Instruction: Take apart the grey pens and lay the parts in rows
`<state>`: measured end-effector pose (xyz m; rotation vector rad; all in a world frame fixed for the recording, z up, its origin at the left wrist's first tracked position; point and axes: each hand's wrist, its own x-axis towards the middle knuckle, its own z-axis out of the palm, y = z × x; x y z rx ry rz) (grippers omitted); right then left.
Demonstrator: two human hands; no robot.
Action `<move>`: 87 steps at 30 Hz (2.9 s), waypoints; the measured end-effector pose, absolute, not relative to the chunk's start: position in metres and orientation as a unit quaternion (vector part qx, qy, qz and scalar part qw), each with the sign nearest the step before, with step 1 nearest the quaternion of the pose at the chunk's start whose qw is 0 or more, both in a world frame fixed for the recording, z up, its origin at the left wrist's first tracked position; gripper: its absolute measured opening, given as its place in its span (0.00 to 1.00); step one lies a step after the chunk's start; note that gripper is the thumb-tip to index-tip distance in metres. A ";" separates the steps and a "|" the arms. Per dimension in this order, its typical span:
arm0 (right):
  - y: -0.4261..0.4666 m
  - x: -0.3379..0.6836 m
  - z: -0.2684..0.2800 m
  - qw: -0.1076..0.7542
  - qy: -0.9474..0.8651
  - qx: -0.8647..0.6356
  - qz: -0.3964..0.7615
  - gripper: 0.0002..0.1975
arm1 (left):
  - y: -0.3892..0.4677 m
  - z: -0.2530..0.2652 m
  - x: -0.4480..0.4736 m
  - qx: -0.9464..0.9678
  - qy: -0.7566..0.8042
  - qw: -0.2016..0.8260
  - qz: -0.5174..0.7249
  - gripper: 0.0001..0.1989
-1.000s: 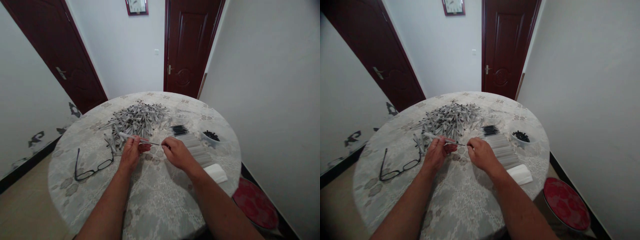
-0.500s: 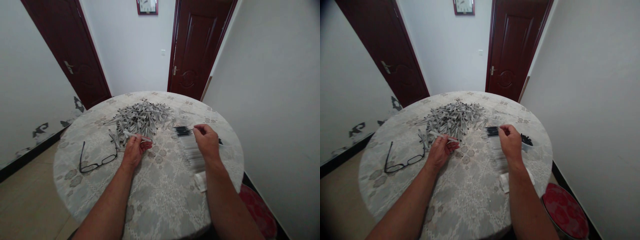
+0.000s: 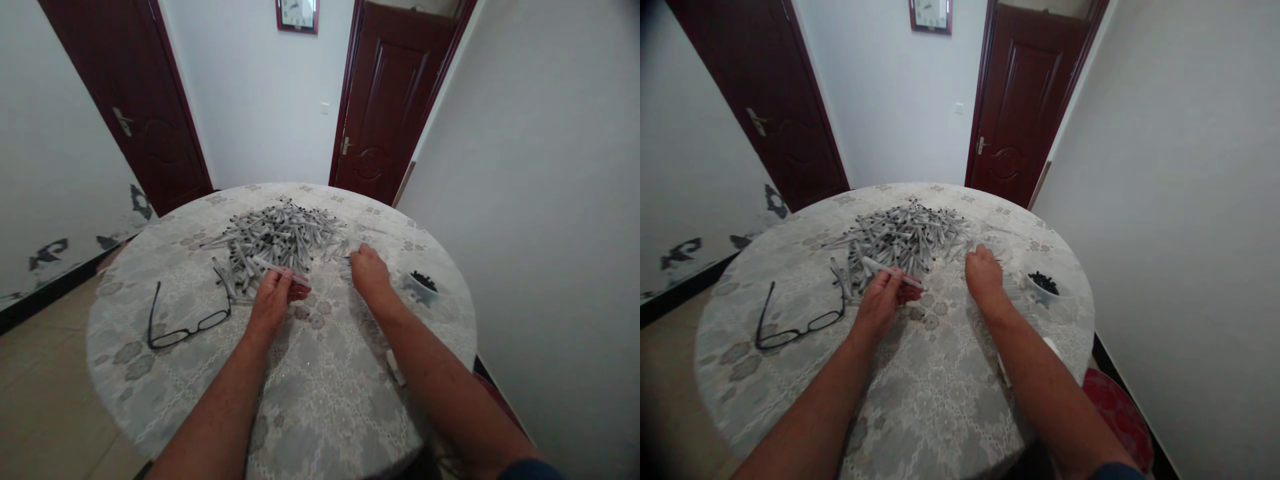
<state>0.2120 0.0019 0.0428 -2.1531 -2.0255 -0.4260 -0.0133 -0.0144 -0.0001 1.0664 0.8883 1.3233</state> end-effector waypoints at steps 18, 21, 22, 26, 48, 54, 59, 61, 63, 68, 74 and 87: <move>0.028 0.197 0.036 0.044 -0.673 -0.733 -0.090 0.16 | -0.015 0.003 -0.016 0.486 0.400 0.551 0.548 0.18; 0.015 0.194 0.045 0.053 -0.674 -0.731 -0.091 0.16 | -0.016 0.004 -0.016 0.496 0.410 0.543 0.540 0.19; 0.008 0.192 0.048 0.062 -0.679 -0.726 -0.089 0.15 | -0.016 0.004 -0.017 0.498 0.412 0.542 0.537 0.19; -0.028 0.182 0.054 0.175 -0.723 -0.667 -0.041 0.13 | -0.015 -0.001 -0.019 0.508 0.420 0.541 0.523 0.20; -0.078 0.170 0.022 0.512 -0.608 -0.463 0.392 0.06 | -0.077 0.031 -0.004 0.723 0.429 0.471 0.266 0.13; -0.081 0.163 0.022 0.463 -0.654 -0.446 0.398 0.03 | -0.100 0.023 -0.003 0.686 0.484 0.446 0.312 0.18; -0.081 0.161 0.017 0.468 -0.685 -0.398 0.391 0.06 | -0.109 0.026 -0.005 0.689 0.521 0.395 0.312 0.20; -0.082 0.159 0.017 0.472 -0.688 -0.386 0.393 0.07 | -0.111 0.030 -0.004 0.695 0.531 0.374 0.308 0.20; -0.083 0.157 0.017 0.480 -0.678 -0.384 0.403 0.07 | -0.113 0.033 -0.002 0.702 0.539 0.351 0.305 0.20; -0.083 0.154 0.016 0.525 -0.640 -0.386 0.408 0.07 | -0.116 0.042 0.008 0.709 0.565 0.296 0.301 0.21; -0.078 0.161 0.018 0.517 -0.607 -0.344 0.496 0.11 | -0.113 0.059 0.013 0.733 0.543 0.300 0.280 0.20; -0.072 0.170 0.019 0.613 -0.584 -0.445 0.292 0.09 | -0.083 0.017 -0.008 0.564 0.569 0.469 0.372 0.23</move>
